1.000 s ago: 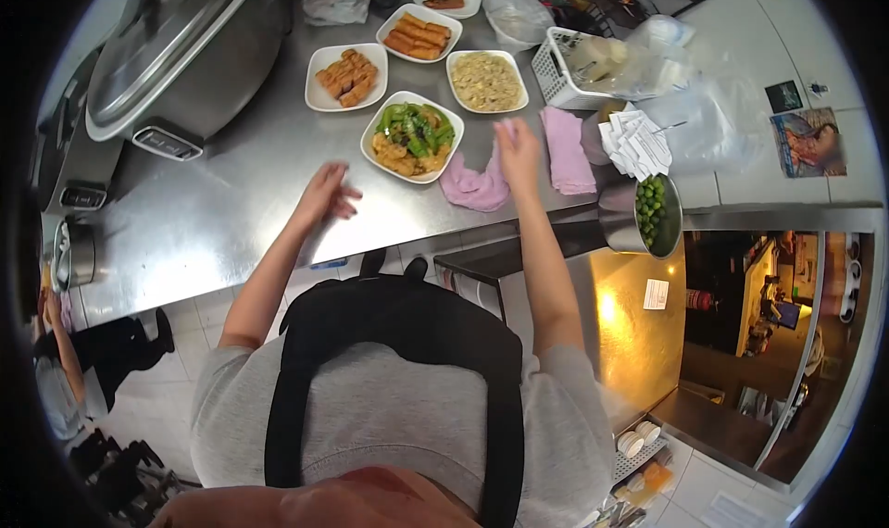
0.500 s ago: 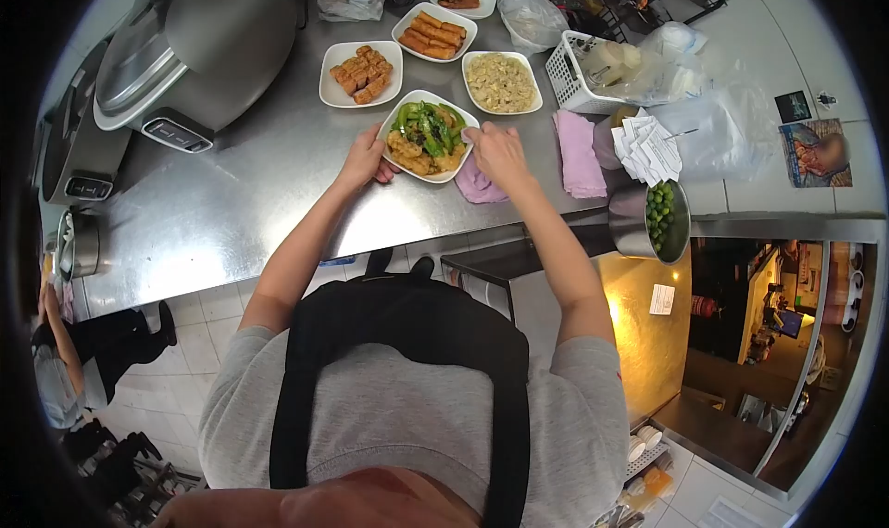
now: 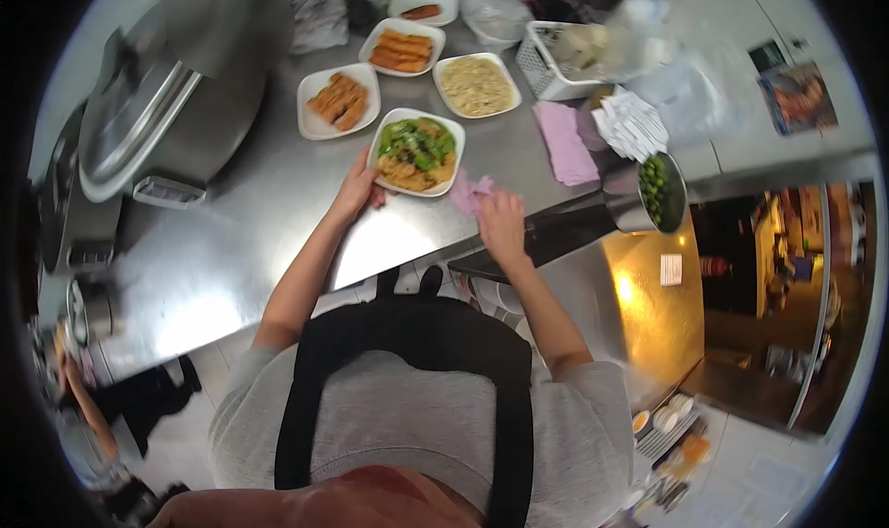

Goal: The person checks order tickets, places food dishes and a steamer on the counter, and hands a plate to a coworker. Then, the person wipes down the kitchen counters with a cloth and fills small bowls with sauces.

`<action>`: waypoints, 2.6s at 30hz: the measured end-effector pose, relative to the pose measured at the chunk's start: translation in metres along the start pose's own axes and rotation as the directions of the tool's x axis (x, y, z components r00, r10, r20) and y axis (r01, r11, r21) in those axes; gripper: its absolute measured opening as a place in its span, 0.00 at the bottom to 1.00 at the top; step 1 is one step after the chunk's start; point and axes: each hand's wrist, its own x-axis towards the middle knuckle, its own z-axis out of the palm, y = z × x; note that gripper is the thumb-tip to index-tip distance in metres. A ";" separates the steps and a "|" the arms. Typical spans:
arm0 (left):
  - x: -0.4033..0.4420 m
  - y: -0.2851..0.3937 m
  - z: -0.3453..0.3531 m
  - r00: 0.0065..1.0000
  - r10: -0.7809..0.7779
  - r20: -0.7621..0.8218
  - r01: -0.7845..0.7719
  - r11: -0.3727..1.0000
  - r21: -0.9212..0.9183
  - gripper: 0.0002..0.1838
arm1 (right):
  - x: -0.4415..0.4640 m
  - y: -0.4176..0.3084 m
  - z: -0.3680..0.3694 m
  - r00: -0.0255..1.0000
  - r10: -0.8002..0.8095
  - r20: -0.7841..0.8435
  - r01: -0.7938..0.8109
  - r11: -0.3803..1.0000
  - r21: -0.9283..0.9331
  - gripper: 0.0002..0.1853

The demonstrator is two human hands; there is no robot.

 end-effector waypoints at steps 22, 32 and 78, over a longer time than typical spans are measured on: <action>-0.070 -0.051 0.267 0.692 -0.240 0.681 0.159 0.971 0.181 0.28 | -0.283 0.108 -0.132 0.336 0.748 -0.573 -0.617 0.634 0.466 0.20; -0.028 -0.097 0.389 0.599 -0.272 0.753 0.070 0.955 0.290 0.24 | -0.337 0.068 -0.144 0.608 0.738 -0.292 -0.793 0.551 -0.260 0.21; -0.066 0.049 0.354 0.875 0.302 0.379 0.061 0.707 -0.704 0.20 | -0.102 0.105 -0.224 0.928 0.372 -0.019 -0.038 0.144 0.989 0.23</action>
